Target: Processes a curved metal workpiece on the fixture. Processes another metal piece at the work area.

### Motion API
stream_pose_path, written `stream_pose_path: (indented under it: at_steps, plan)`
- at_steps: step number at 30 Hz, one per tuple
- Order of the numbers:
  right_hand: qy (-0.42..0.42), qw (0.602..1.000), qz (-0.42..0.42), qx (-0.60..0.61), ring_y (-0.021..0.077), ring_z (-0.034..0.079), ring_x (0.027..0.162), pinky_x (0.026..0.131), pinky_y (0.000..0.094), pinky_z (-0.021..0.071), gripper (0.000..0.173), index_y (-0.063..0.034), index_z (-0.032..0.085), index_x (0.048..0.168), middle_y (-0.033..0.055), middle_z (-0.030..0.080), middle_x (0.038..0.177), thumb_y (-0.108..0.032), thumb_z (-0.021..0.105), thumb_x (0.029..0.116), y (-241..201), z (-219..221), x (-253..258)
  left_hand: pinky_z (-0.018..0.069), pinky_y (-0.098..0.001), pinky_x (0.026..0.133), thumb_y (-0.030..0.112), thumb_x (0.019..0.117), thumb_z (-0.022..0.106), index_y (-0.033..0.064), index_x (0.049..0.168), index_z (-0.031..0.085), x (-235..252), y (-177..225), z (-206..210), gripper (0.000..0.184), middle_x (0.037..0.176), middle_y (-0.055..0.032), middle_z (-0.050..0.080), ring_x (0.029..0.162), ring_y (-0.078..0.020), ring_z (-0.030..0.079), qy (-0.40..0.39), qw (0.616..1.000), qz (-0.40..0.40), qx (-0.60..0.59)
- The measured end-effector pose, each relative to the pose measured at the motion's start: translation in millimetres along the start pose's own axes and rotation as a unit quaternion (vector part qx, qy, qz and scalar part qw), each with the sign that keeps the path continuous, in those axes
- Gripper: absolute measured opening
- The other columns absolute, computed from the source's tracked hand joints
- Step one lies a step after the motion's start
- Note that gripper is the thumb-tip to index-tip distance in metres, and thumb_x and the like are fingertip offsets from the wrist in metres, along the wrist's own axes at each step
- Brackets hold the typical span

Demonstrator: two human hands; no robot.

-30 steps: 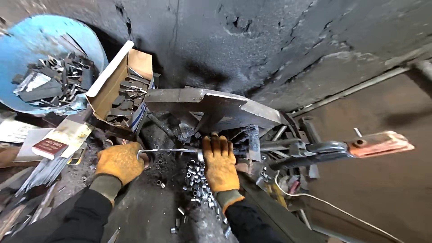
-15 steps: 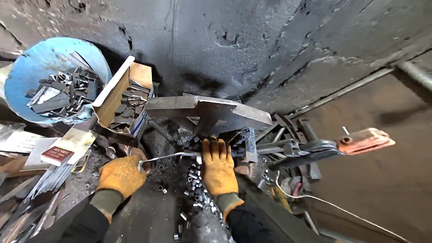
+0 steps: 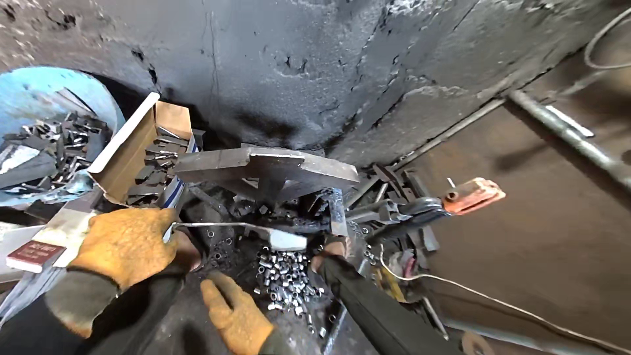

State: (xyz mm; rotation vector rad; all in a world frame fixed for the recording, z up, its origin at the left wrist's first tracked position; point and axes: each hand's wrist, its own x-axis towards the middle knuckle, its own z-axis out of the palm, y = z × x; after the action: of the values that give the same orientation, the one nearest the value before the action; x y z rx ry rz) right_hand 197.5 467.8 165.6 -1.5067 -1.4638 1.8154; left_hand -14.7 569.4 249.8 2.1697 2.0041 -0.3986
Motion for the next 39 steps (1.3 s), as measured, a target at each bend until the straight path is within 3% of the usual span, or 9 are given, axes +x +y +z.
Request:
stream_pose_path:
  at_steps: [3,5,8,12,14,16,20,27,39]
  plan:
    - [0.103,0.982,-0.089,0.130,0.0181,0.062,0.126,0.104,0.0408,0.0556,0.061,-0.0079,0.046,0.152,0.0121,0.058,0.144,-0.046,0.051,0.1046,-16.6,13.5,4.7,0.0548,-0.0633,0.084,0.042,0.0947,0.066,0.0216,0.119,0.073,-35.0,7.2,1.2,0.033,0.103,-0.0098,0.074,0.095,-0.0318,0.071,-0.084,0.981,-0.009,-0.177]
    - [0.176,0.943,-0.112,0.258,0.0180,0.068,0.113,0.098,0.0385,0.0582,0.041,-0.0058,0.063,0.137,0.0095,0.070,0.126,-0.028,0.061,0.1020,-32.4,19.2,3.9,0.0594,-0.0594,0.085,0.049,0.0927,0.066,0.0187,0.118,0.072,-57.3,18.3,34.2,0.040,0.101,-0.0088,0.075,0.092,-0.0279,0.073,-0.178,0.935,0.008,-0.306]
    - [0.196,0.938,-0.096,0.269,0.0178,0.073,0.100,0.092,0.0380,0.0613,0.027,-0.0026,0.069,0.122,0.0088,0.076,0.107,-0.016,0.064,0.0993,-28.5,3.6,-5.2,0.0531,-0.0694,0.087,0.060,0.0889,0.062,0.0098,0.127,0.066,-81.5,56.6,53.7,0.063,0.109,-0.0196,0.072,0.101,-0.0416,0.070,-0.225,0.950,0.067,-0.206]
    - [0.114,0.981,0.013,-0.158,0.0096,0.069,0.107,0.096,0.0362,0.0561,0.033,-0.0231,0.069,0.130,-0.0034,0.072,0.123,-0.027,0.055,0.1011,-22.8,-56.1,-20.1,0.0592,-0.0565,0.071,0.045,0.1028,0.053,0.0170,0.136,0.068,-117.7,83.3,54.5,0.045,0.105,-0.0088,0.077,0.090,-0.0321,0.075,0.170,0.957,0.229,-0.046]
    - [0.045,0.940,0.024,-0.338,0.0186,0.066,0.120,0.103,0.0479,0.0525,0.040,-0.0254,0.065,0.138,-0.0002,0.066,0.136,-0.024,0.056,0.0984,-23.8,-74.2,-20.9,0.0505,-0.0574,0.106,0.040,0.0978,0.061,0.0139,0.149,0.056,-102.9,80.9,44.1,0.057,0.144,-0.0116,0.063,0.132,-0.0335,0.060,0.266,0.938,0.222,-0.019]
    - [0.006,0.898,-0.028,-0.440,0.0238,0.065,0.122,0.102,0.0533,0.0524,0.041,-0.0251,0.064,0.138,0.0011,0.065,0.140,-0.024,0.057,0.0970,-19.3,-79.1,-20.4,0.0425,-0.0622,0.113,0.043,0.0867,0.072,0.0122,0.150,0.054,-79.7,70.2,45.5,0.072,0.151,-0.0155,0.056,0.141,-0.0384,0.051,0.181,0.971,0.154,-0.023]
    - [0.103,0.821,-0.147,-0.542,0.0281,0.062,0.127,0.106,0.0566,0.0495,0.048,-0.0265,0.061,0.142,0.0041,0.066,0.138,-0.039,0.062,0.0952,-6.8,-89.2,-13.7,0.0528,-0.0677,0.085,0.044,0.0947,0.065,0.0260,0.129,0.067,-42.0,45.4,58.6,0.039,0.115,-0.0113,0.073,0.106,-0.0381,0.070,-0.113,0.984,0.052,-0.127]
    - [0.326,0.680,-0.188,-0.629,0.0421,0.026,0.154,0.121,0.0683,0.0212,0.084,-0.0204,0.046,0.156,0.0170,0.036,0.164,-0.072,0.053,0.0897,45.5,-120.2,18.9,0.0519,-0.0642,0.091,0.043,0.0954,0.068,0.0276,0.125,0.071,11.8,9.0,85.9,0.033,0.112,-0.0075,0.074,0.106,-0.0336,0.069,-0.094,0.985,0.029,-0.140]
    - [0.352,0.674,-0.199,-0.618,0.0388,0.021,0.156,0.124,0.0665,0.0163,0.086,-0.0211,0.040,0.159,0.0141,0.033,0.166,-0.067,0.059,0.0889,55.5,-117.8,44.9,0.0526,-0.0589,0.088,0.049,0.0969,0.064,0.0212,0.104,0.075,42.4,1.7,98.6,0.031,0.099,-0.0063,0.074,0.099,-0.0296,0.069,-0.142,0.981,0.024,-0.130]
